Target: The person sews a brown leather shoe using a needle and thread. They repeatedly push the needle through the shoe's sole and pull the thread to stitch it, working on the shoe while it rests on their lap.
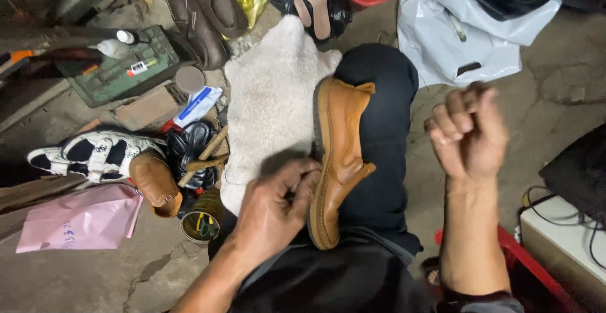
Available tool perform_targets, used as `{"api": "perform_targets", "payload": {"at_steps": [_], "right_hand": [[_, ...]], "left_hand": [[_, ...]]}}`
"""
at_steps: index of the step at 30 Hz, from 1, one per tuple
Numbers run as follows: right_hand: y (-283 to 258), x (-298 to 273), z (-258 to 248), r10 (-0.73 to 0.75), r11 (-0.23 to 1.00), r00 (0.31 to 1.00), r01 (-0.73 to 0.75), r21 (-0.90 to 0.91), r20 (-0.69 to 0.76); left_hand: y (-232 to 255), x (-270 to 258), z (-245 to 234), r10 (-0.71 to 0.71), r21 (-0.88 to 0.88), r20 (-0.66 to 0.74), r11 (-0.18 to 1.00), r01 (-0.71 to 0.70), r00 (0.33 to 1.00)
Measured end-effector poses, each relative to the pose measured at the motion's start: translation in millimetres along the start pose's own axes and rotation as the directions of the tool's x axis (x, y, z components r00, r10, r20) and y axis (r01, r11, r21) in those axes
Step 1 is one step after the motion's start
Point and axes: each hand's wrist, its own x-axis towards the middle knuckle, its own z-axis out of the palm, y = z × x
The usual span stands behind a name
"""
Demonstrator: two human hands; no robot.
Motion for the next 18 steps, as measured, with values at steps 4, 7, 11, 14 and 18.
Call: {"api": "perform_targets", "payload": {"at_steps": [4,7,11,14,18], "right_hand": [[17,7,-39,0.092,0.995,0.986,-0.085,0.062,-0.138],[20,9,-48,0.159,0.986,0.967,-0.145,0.086,-0.197],[23,22,-69,0.197,0.98,0.956,-0.196,0.03,-0.219],[23,37,-68,0.216,0.967,0.911,-0.248,-0.05,-0.351],[10,33,-14,0.073,0.911,0.963,-0.17,-0.377,-0.258]], "left_hand": [[3,5,2,0.052,0.023,-0.063,0.998,-0.051,0.997],[12,11,1,0.089,0.046,-0.049,0.995,-0.087,0.995],[-4,6,11,0.169,0.094,-0.074,0.982,-0.162,0.983],[-3,7,8,0.196,0.085,-0.116,0.979,-0.187,0.974],[-4,-2,-6,0.056,-0.045,-0.159,0.997,-0.063,0.986]]}}
